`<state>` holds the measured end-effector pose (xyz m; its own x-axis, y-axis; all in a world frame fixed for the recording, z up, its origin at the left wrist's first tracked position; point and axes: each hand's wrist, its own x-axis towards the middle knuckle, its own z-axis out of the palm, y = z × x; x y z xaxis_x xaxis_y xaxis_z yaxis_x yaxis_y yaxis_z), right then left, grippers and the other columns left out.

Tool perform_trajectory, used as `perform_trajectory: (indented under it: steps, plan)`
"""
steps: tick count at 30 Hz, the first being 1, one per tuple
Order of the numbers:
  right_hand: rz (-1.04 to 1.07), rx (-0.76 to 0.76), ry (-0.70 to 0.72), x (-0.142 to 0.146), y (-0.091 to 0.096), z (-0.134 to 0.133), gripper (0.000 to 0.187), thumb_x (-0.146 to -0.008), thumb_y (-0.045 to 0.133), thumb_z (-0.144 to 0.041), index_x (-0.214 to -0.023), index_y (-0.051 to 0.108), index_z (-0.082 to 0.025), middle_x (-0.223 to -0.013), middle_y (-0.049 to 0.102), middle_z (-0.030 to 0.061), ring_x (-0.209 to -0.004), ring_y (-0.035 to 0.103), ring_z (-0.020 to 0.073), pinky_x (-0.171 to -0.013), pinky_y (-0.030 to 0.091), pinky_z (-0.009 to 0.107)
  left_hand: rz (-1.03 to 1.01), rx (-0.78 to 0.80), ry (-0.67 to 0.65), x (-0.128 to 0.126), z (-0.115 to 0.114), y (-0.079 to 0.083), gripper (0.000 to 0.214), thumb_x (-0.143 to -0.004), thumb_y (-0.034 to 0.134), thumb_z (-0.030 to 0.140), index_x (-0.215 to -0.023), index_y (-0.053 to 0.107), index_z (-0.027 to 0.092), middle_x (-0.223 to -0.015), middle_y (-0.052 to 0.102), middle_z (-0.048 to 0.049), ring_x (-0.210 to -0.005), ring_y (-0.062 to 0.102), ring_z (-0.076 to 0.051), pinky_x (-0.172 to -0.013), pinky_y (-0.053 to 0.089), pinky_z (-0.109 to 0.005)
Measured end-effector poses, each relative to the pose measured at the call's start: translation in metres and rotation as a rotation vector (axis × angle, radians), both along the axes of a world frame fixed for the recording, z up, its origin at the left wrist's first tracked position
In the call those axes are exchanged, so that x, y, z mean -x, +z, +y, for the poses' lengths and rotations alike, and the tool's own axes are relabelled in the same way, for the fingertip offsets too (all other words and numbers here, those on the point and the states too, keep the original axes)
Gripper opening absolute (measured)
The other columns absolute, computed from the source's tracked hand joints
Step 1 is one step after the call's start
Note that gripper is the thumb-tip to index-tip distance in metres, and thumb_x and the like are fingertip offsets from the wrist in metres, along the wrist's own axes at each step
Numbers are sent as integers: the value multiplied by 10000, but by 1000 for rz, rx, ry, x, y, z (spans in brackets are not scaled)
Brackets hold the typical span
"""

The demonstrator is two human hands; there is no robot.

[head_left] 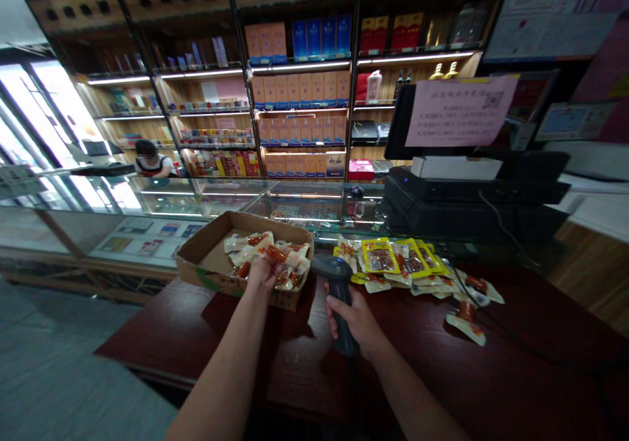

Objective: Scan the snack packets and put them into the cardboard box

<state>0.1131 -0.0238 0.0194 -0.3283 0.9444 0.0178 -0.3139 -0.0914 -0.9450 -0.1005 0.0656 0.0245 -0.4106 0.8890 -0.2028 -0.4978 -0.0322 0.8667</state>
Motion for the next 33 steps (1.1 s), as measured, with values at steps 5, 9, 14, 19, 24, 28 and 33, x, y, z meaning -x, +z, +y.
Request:
perform_trajectory:
  steps: [5, 9, 14, 19, 24, 28, 33]
  plan:
    - [-10, 22, -11, 17, -10, 8, 372, -664, 685, -400, -894, 491, -182, -509, 529, -80, -340, 458, 75, -308, 388, 181, 127, 27, -206, -4, 3, 1, 208, -788, 461, 256, -915, 580, 144, -849, 668, -109, -811, 653, -206, -677, 543, -327]
    - [26, 56, -33, 27, -27, 18, 379, -651, 695, -414, -866, 493, -177, -499, 537, -75, -341, 464, 77, -308, 385, 176, 253, 168, -280, -12, 7, 5, 204, -713, 553, 311, -850, 561, 160, -787, 659, -67, -617, 624, -155, -535, 497, -271]
    - [134, 119, -115, 33, -40, 25, 421, -623, 720, -426, -857, 477, -176, -524, 554, -65, -355, 486, 83, -312, 392, 179, 639, 146, -312, -27, 0, 14, 179, -724, 555, 339, -725, 530, 162, -710, 623, -37, -582, 583, -123, -529, 458, -234]
    - [182, 131, -155, 19, -45, 26, 419, -612, 741, -428, -836, 493, -174, -527, 560, -57, -362, 483, 81, -324, 393, 183, 1330, -290, -360, -34, -43, 25, 184, -685, 634, 293, -845, 630, 202, -897, 662, -55, -912, 595, -200, -858, 447, -336]
    - [232, 146, -106, -10, -57, 24, 428, -628, 739, -419, -901, 519, -174, -547, 567, -52, -351, 461, 77, -328, 385, 196, 1781, -477, -665, -37, -76, -1, 538, -630, 704, 256, -1149, 570, 305, -1296, 526, -64, -1304, 320, -293, -1067, 161, -519]
    - [324, 156, -4, -29, -66, 20, 398, -648, 726, -391, -922, 541, -171, -571, 560, -38, -359, 433, 67, -334, 352, 193, 1841, -498, -625, -41, -75, -22, 341, -789, 489, 149, -1080, 615, 274, -1102, 640, -73, -1234, 422, -249, -1077, 142, -510]
    - [443, 128, 59, -46, -64, 19, 399, -666, 701, -353, -994, 551, -181, -631, 554, -23, -398, 424, 64, -353, 326, 186, 1540, -355, -418, -35, -69, -17, 252, -798, 498, 257, -1010, 634, 240, -1008, 669, -70, -955, 596, -207, -878, 425, -318]
